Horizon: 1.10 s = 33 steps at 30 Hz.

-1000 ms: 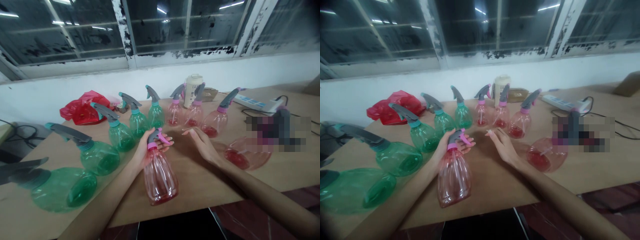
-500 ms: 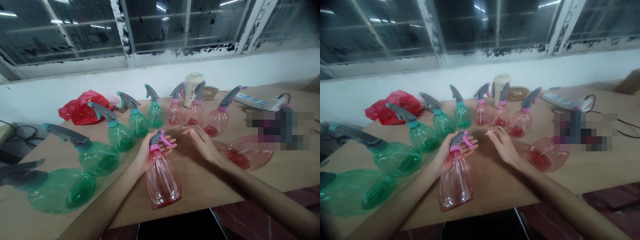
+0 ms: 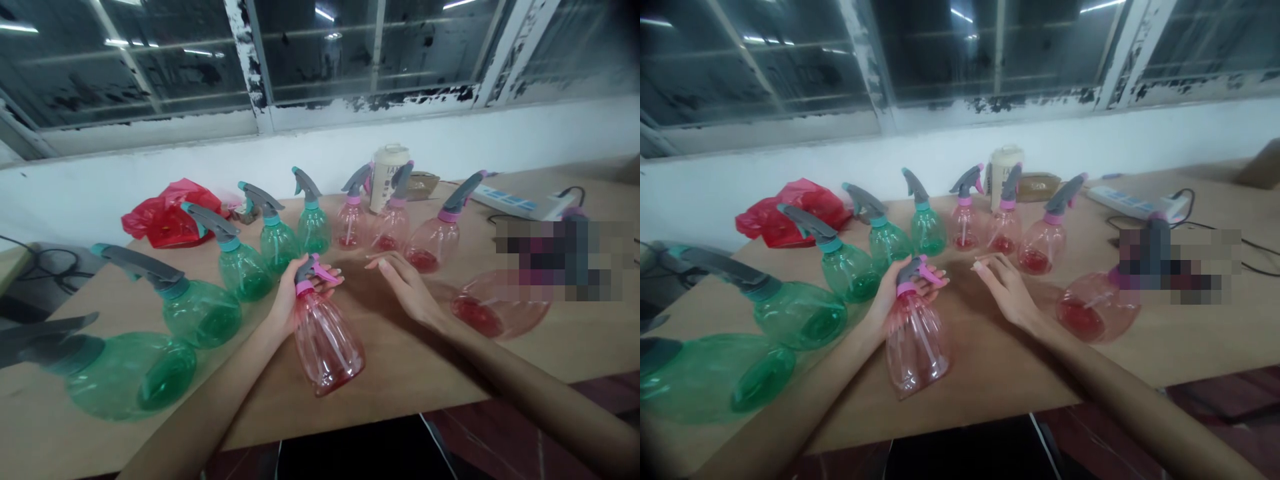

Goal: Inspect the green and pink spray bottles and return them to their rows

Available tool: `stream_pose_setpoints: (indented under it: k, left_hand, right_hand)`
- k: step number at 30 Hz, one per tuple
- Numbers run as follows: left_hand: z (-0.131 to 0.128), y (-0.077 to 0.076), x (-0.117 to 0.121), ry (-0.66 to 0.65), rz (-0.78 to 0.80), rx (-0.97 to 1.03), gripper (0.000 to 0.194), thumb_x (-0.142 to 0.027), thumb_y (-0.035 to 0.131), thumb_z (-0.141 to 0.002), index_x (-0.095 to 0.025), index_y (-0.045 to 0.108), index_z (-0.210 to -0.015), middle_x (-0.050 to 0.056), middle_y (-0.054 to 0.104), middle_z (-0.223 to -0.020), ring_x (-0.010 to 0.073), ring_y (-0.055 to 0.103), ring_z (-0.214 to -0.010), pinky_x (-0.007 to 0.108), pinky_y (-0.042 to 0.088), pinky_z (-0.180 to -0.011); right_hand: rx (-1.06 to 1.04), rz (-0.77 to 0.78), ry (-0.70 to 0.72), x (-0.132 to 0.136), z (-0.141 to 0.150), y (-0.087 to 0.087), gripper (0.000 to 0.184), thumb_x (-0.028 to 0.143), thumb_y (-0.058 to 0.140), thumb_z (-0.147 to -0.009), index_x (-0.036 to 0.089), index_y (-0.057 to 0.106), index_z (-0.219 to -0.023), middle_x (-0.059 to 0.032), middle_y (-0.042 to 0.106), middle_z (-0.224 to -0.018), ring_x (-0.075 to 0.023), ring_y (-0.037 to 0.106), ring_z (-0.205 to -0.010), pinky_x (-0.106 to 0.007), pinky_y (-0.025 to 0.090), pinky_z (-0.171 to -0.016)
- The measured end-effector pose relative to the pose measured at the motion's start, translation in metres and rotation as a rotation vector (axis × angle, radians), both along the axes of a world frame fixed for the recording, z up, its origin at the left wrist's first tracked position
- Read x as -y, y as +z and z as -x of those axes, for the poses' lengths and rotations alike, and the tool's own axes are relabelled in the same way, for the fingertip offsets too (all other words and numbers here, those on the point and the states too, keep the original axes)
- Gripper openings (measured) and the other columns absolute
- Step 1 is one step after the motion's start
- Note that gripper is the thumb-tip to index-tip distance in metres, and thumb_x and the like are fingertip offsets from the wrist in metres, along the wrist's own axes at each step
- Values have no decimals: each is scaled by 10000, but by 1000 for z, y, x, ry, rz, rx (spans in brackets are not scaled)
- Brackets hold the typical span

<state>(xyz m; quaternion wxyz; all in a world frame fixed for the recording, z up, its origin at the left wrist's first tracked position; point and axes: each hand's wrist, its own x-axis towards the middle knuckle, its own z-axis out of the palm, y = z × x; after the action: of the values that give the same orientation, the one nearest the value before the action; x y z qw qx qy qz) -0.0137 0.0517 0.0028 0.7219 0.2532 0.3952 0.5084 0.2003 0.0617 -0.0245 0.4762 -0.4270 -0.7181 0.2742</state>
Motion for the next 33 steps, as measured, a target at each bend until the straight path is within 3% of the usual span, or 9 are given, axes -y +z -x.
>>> stream_pose_setpoints:
  k: [18, 22, 26, 33]
  left_hand:
    - [-2, -2, 1, -47, 35, 27, 398, -437, 521, -835, -86, 667, -953, 140, 714, -964, 251, 687, -901, 294, 555, -717]
    - [-5, 2, 6, -9, 14, -44, 332, -414, 540, -821, -105, 661, -813, 104, 707, -772, 201, 694, -706, 246, 538, -566]
    - [-7, 11, 12, -12, -109, -66, 285, -391, 574, -796, -143, 605, -658, 16, 612, -551, 118, 613, -492, 169, 434, -419]
    - [-9, 23, 7, 62, -244, -162, 331, -421, 547, -796, -117, 671, -837, 102, 718, -798, 223, 694, -800, 270, 535, -648]
  right_hand:
    - [14, -3, 18, 2, 1, 2, 336, 482, 391, -917, 219, 589, -847, -45, 593, -985, -210, 545, -1022, -391, 359, -949]
    - [13, -9, 16, 2, 0, 2, 334, 478, 396, -918, 216, 589, -843, -45, 599, -986, -207, 546, -1013, -380, 364, -938]
    - [27, -13, 17, 2, 2, 1, 323, 461, 402, -922, 214, 598, -857, -46, 603, -990, -199, 548, -1011, -370, 367, -935]
    - [103, -70, -13, 29, -2, 15, 190, 407, 592, -832, 223, 611, -880, -32, 652, -936, -189, 602, -901, -359, 442, -848]
